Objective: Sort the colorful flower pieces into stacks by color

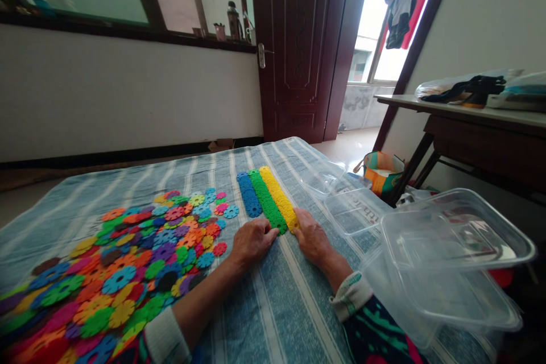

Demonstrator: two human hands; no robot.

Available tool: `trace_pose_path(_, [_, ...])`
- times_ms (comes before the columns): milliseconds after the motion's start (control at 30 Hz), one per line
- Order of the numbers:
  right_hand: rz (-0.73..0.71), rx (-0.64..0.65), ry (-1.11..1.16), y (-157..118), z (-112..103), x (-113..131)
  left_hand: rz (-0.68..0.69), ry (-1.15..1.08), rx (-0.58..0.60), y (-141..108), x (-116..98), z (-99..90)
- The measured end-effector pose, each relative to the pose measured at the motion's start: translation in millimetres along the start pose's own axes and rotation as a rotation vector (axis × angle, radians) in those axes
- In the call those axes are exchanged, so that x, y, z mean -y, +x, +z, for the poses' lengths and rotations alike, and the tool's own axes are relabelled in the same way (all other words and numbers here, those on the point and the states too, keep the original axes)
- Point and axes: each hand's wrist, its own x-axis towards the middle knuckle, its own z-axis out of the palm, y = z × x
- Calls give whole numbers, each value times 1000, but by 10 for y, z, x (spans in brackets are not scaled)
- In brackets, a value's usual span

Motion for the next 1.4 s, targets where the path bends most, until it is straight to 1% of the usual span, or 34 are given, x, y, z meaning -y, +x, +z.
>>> trace_pose_path(233, [-10, -20, -31, -16, 64, -36, -4, -3, 20, -20, 1, -2])
trace_pose_path(367, [-28, -23, -22, -20, 61, -47, 8, -6, 10, -31, 9, -13])
trace_pose_path(500, [-16, -8, -26, -28, 40, -54, 6, -12, 27, -72, 16, -53])
trace_pose_path(633, [-16, 9, -49, -69, 13, -85, 32, -10, 70, -187, 51, -114])
trace_pose_path(733, [-22, -31, -119, -104, -8, -96, 65, -7, 88, -314, 128, -201])
trace_pose_path(800, [-55, -64, -176, -118, -17, -65, 80, -8, 87, -408, 222, -302])
trace_pose_path(900, [-137, -107, -222, -128, -7, 63, 56, -5, 58, -555, 463, -517])
trace_pose_path(967, [-210, -114, -213, -126, 27, 198, -10, 17, 15, -658, 709, -688])
trace_pose_path(1033, [-290, -96, -176, -114, 87, 358, -95, 64, -45, -776, 1017, -866])
trace_pose_path(1133, [-373, -41, -116, -88, 211, 622, -249, 149, -93, -1004, 1533, -1109])
trace_pose_path(1200, [-399, 9, -77, -76, 303, 796, -380, 207, -86, -1174, 1847, -1230])
trace_pose_path(1233, [-411, 39, -55, -75, 349, 876, -424, 213, -85, -1252, 1979, -1272])
trace_pose_path(1300, [-435, 113, -8, -81, 436, 1011, -454, 202, -52, -1374, 2178, -1313])
trace_pose_path(1400, [-463, 223, 49, -106, 541, 1136, -413, 199, 10, -1441, 2309, -1278])
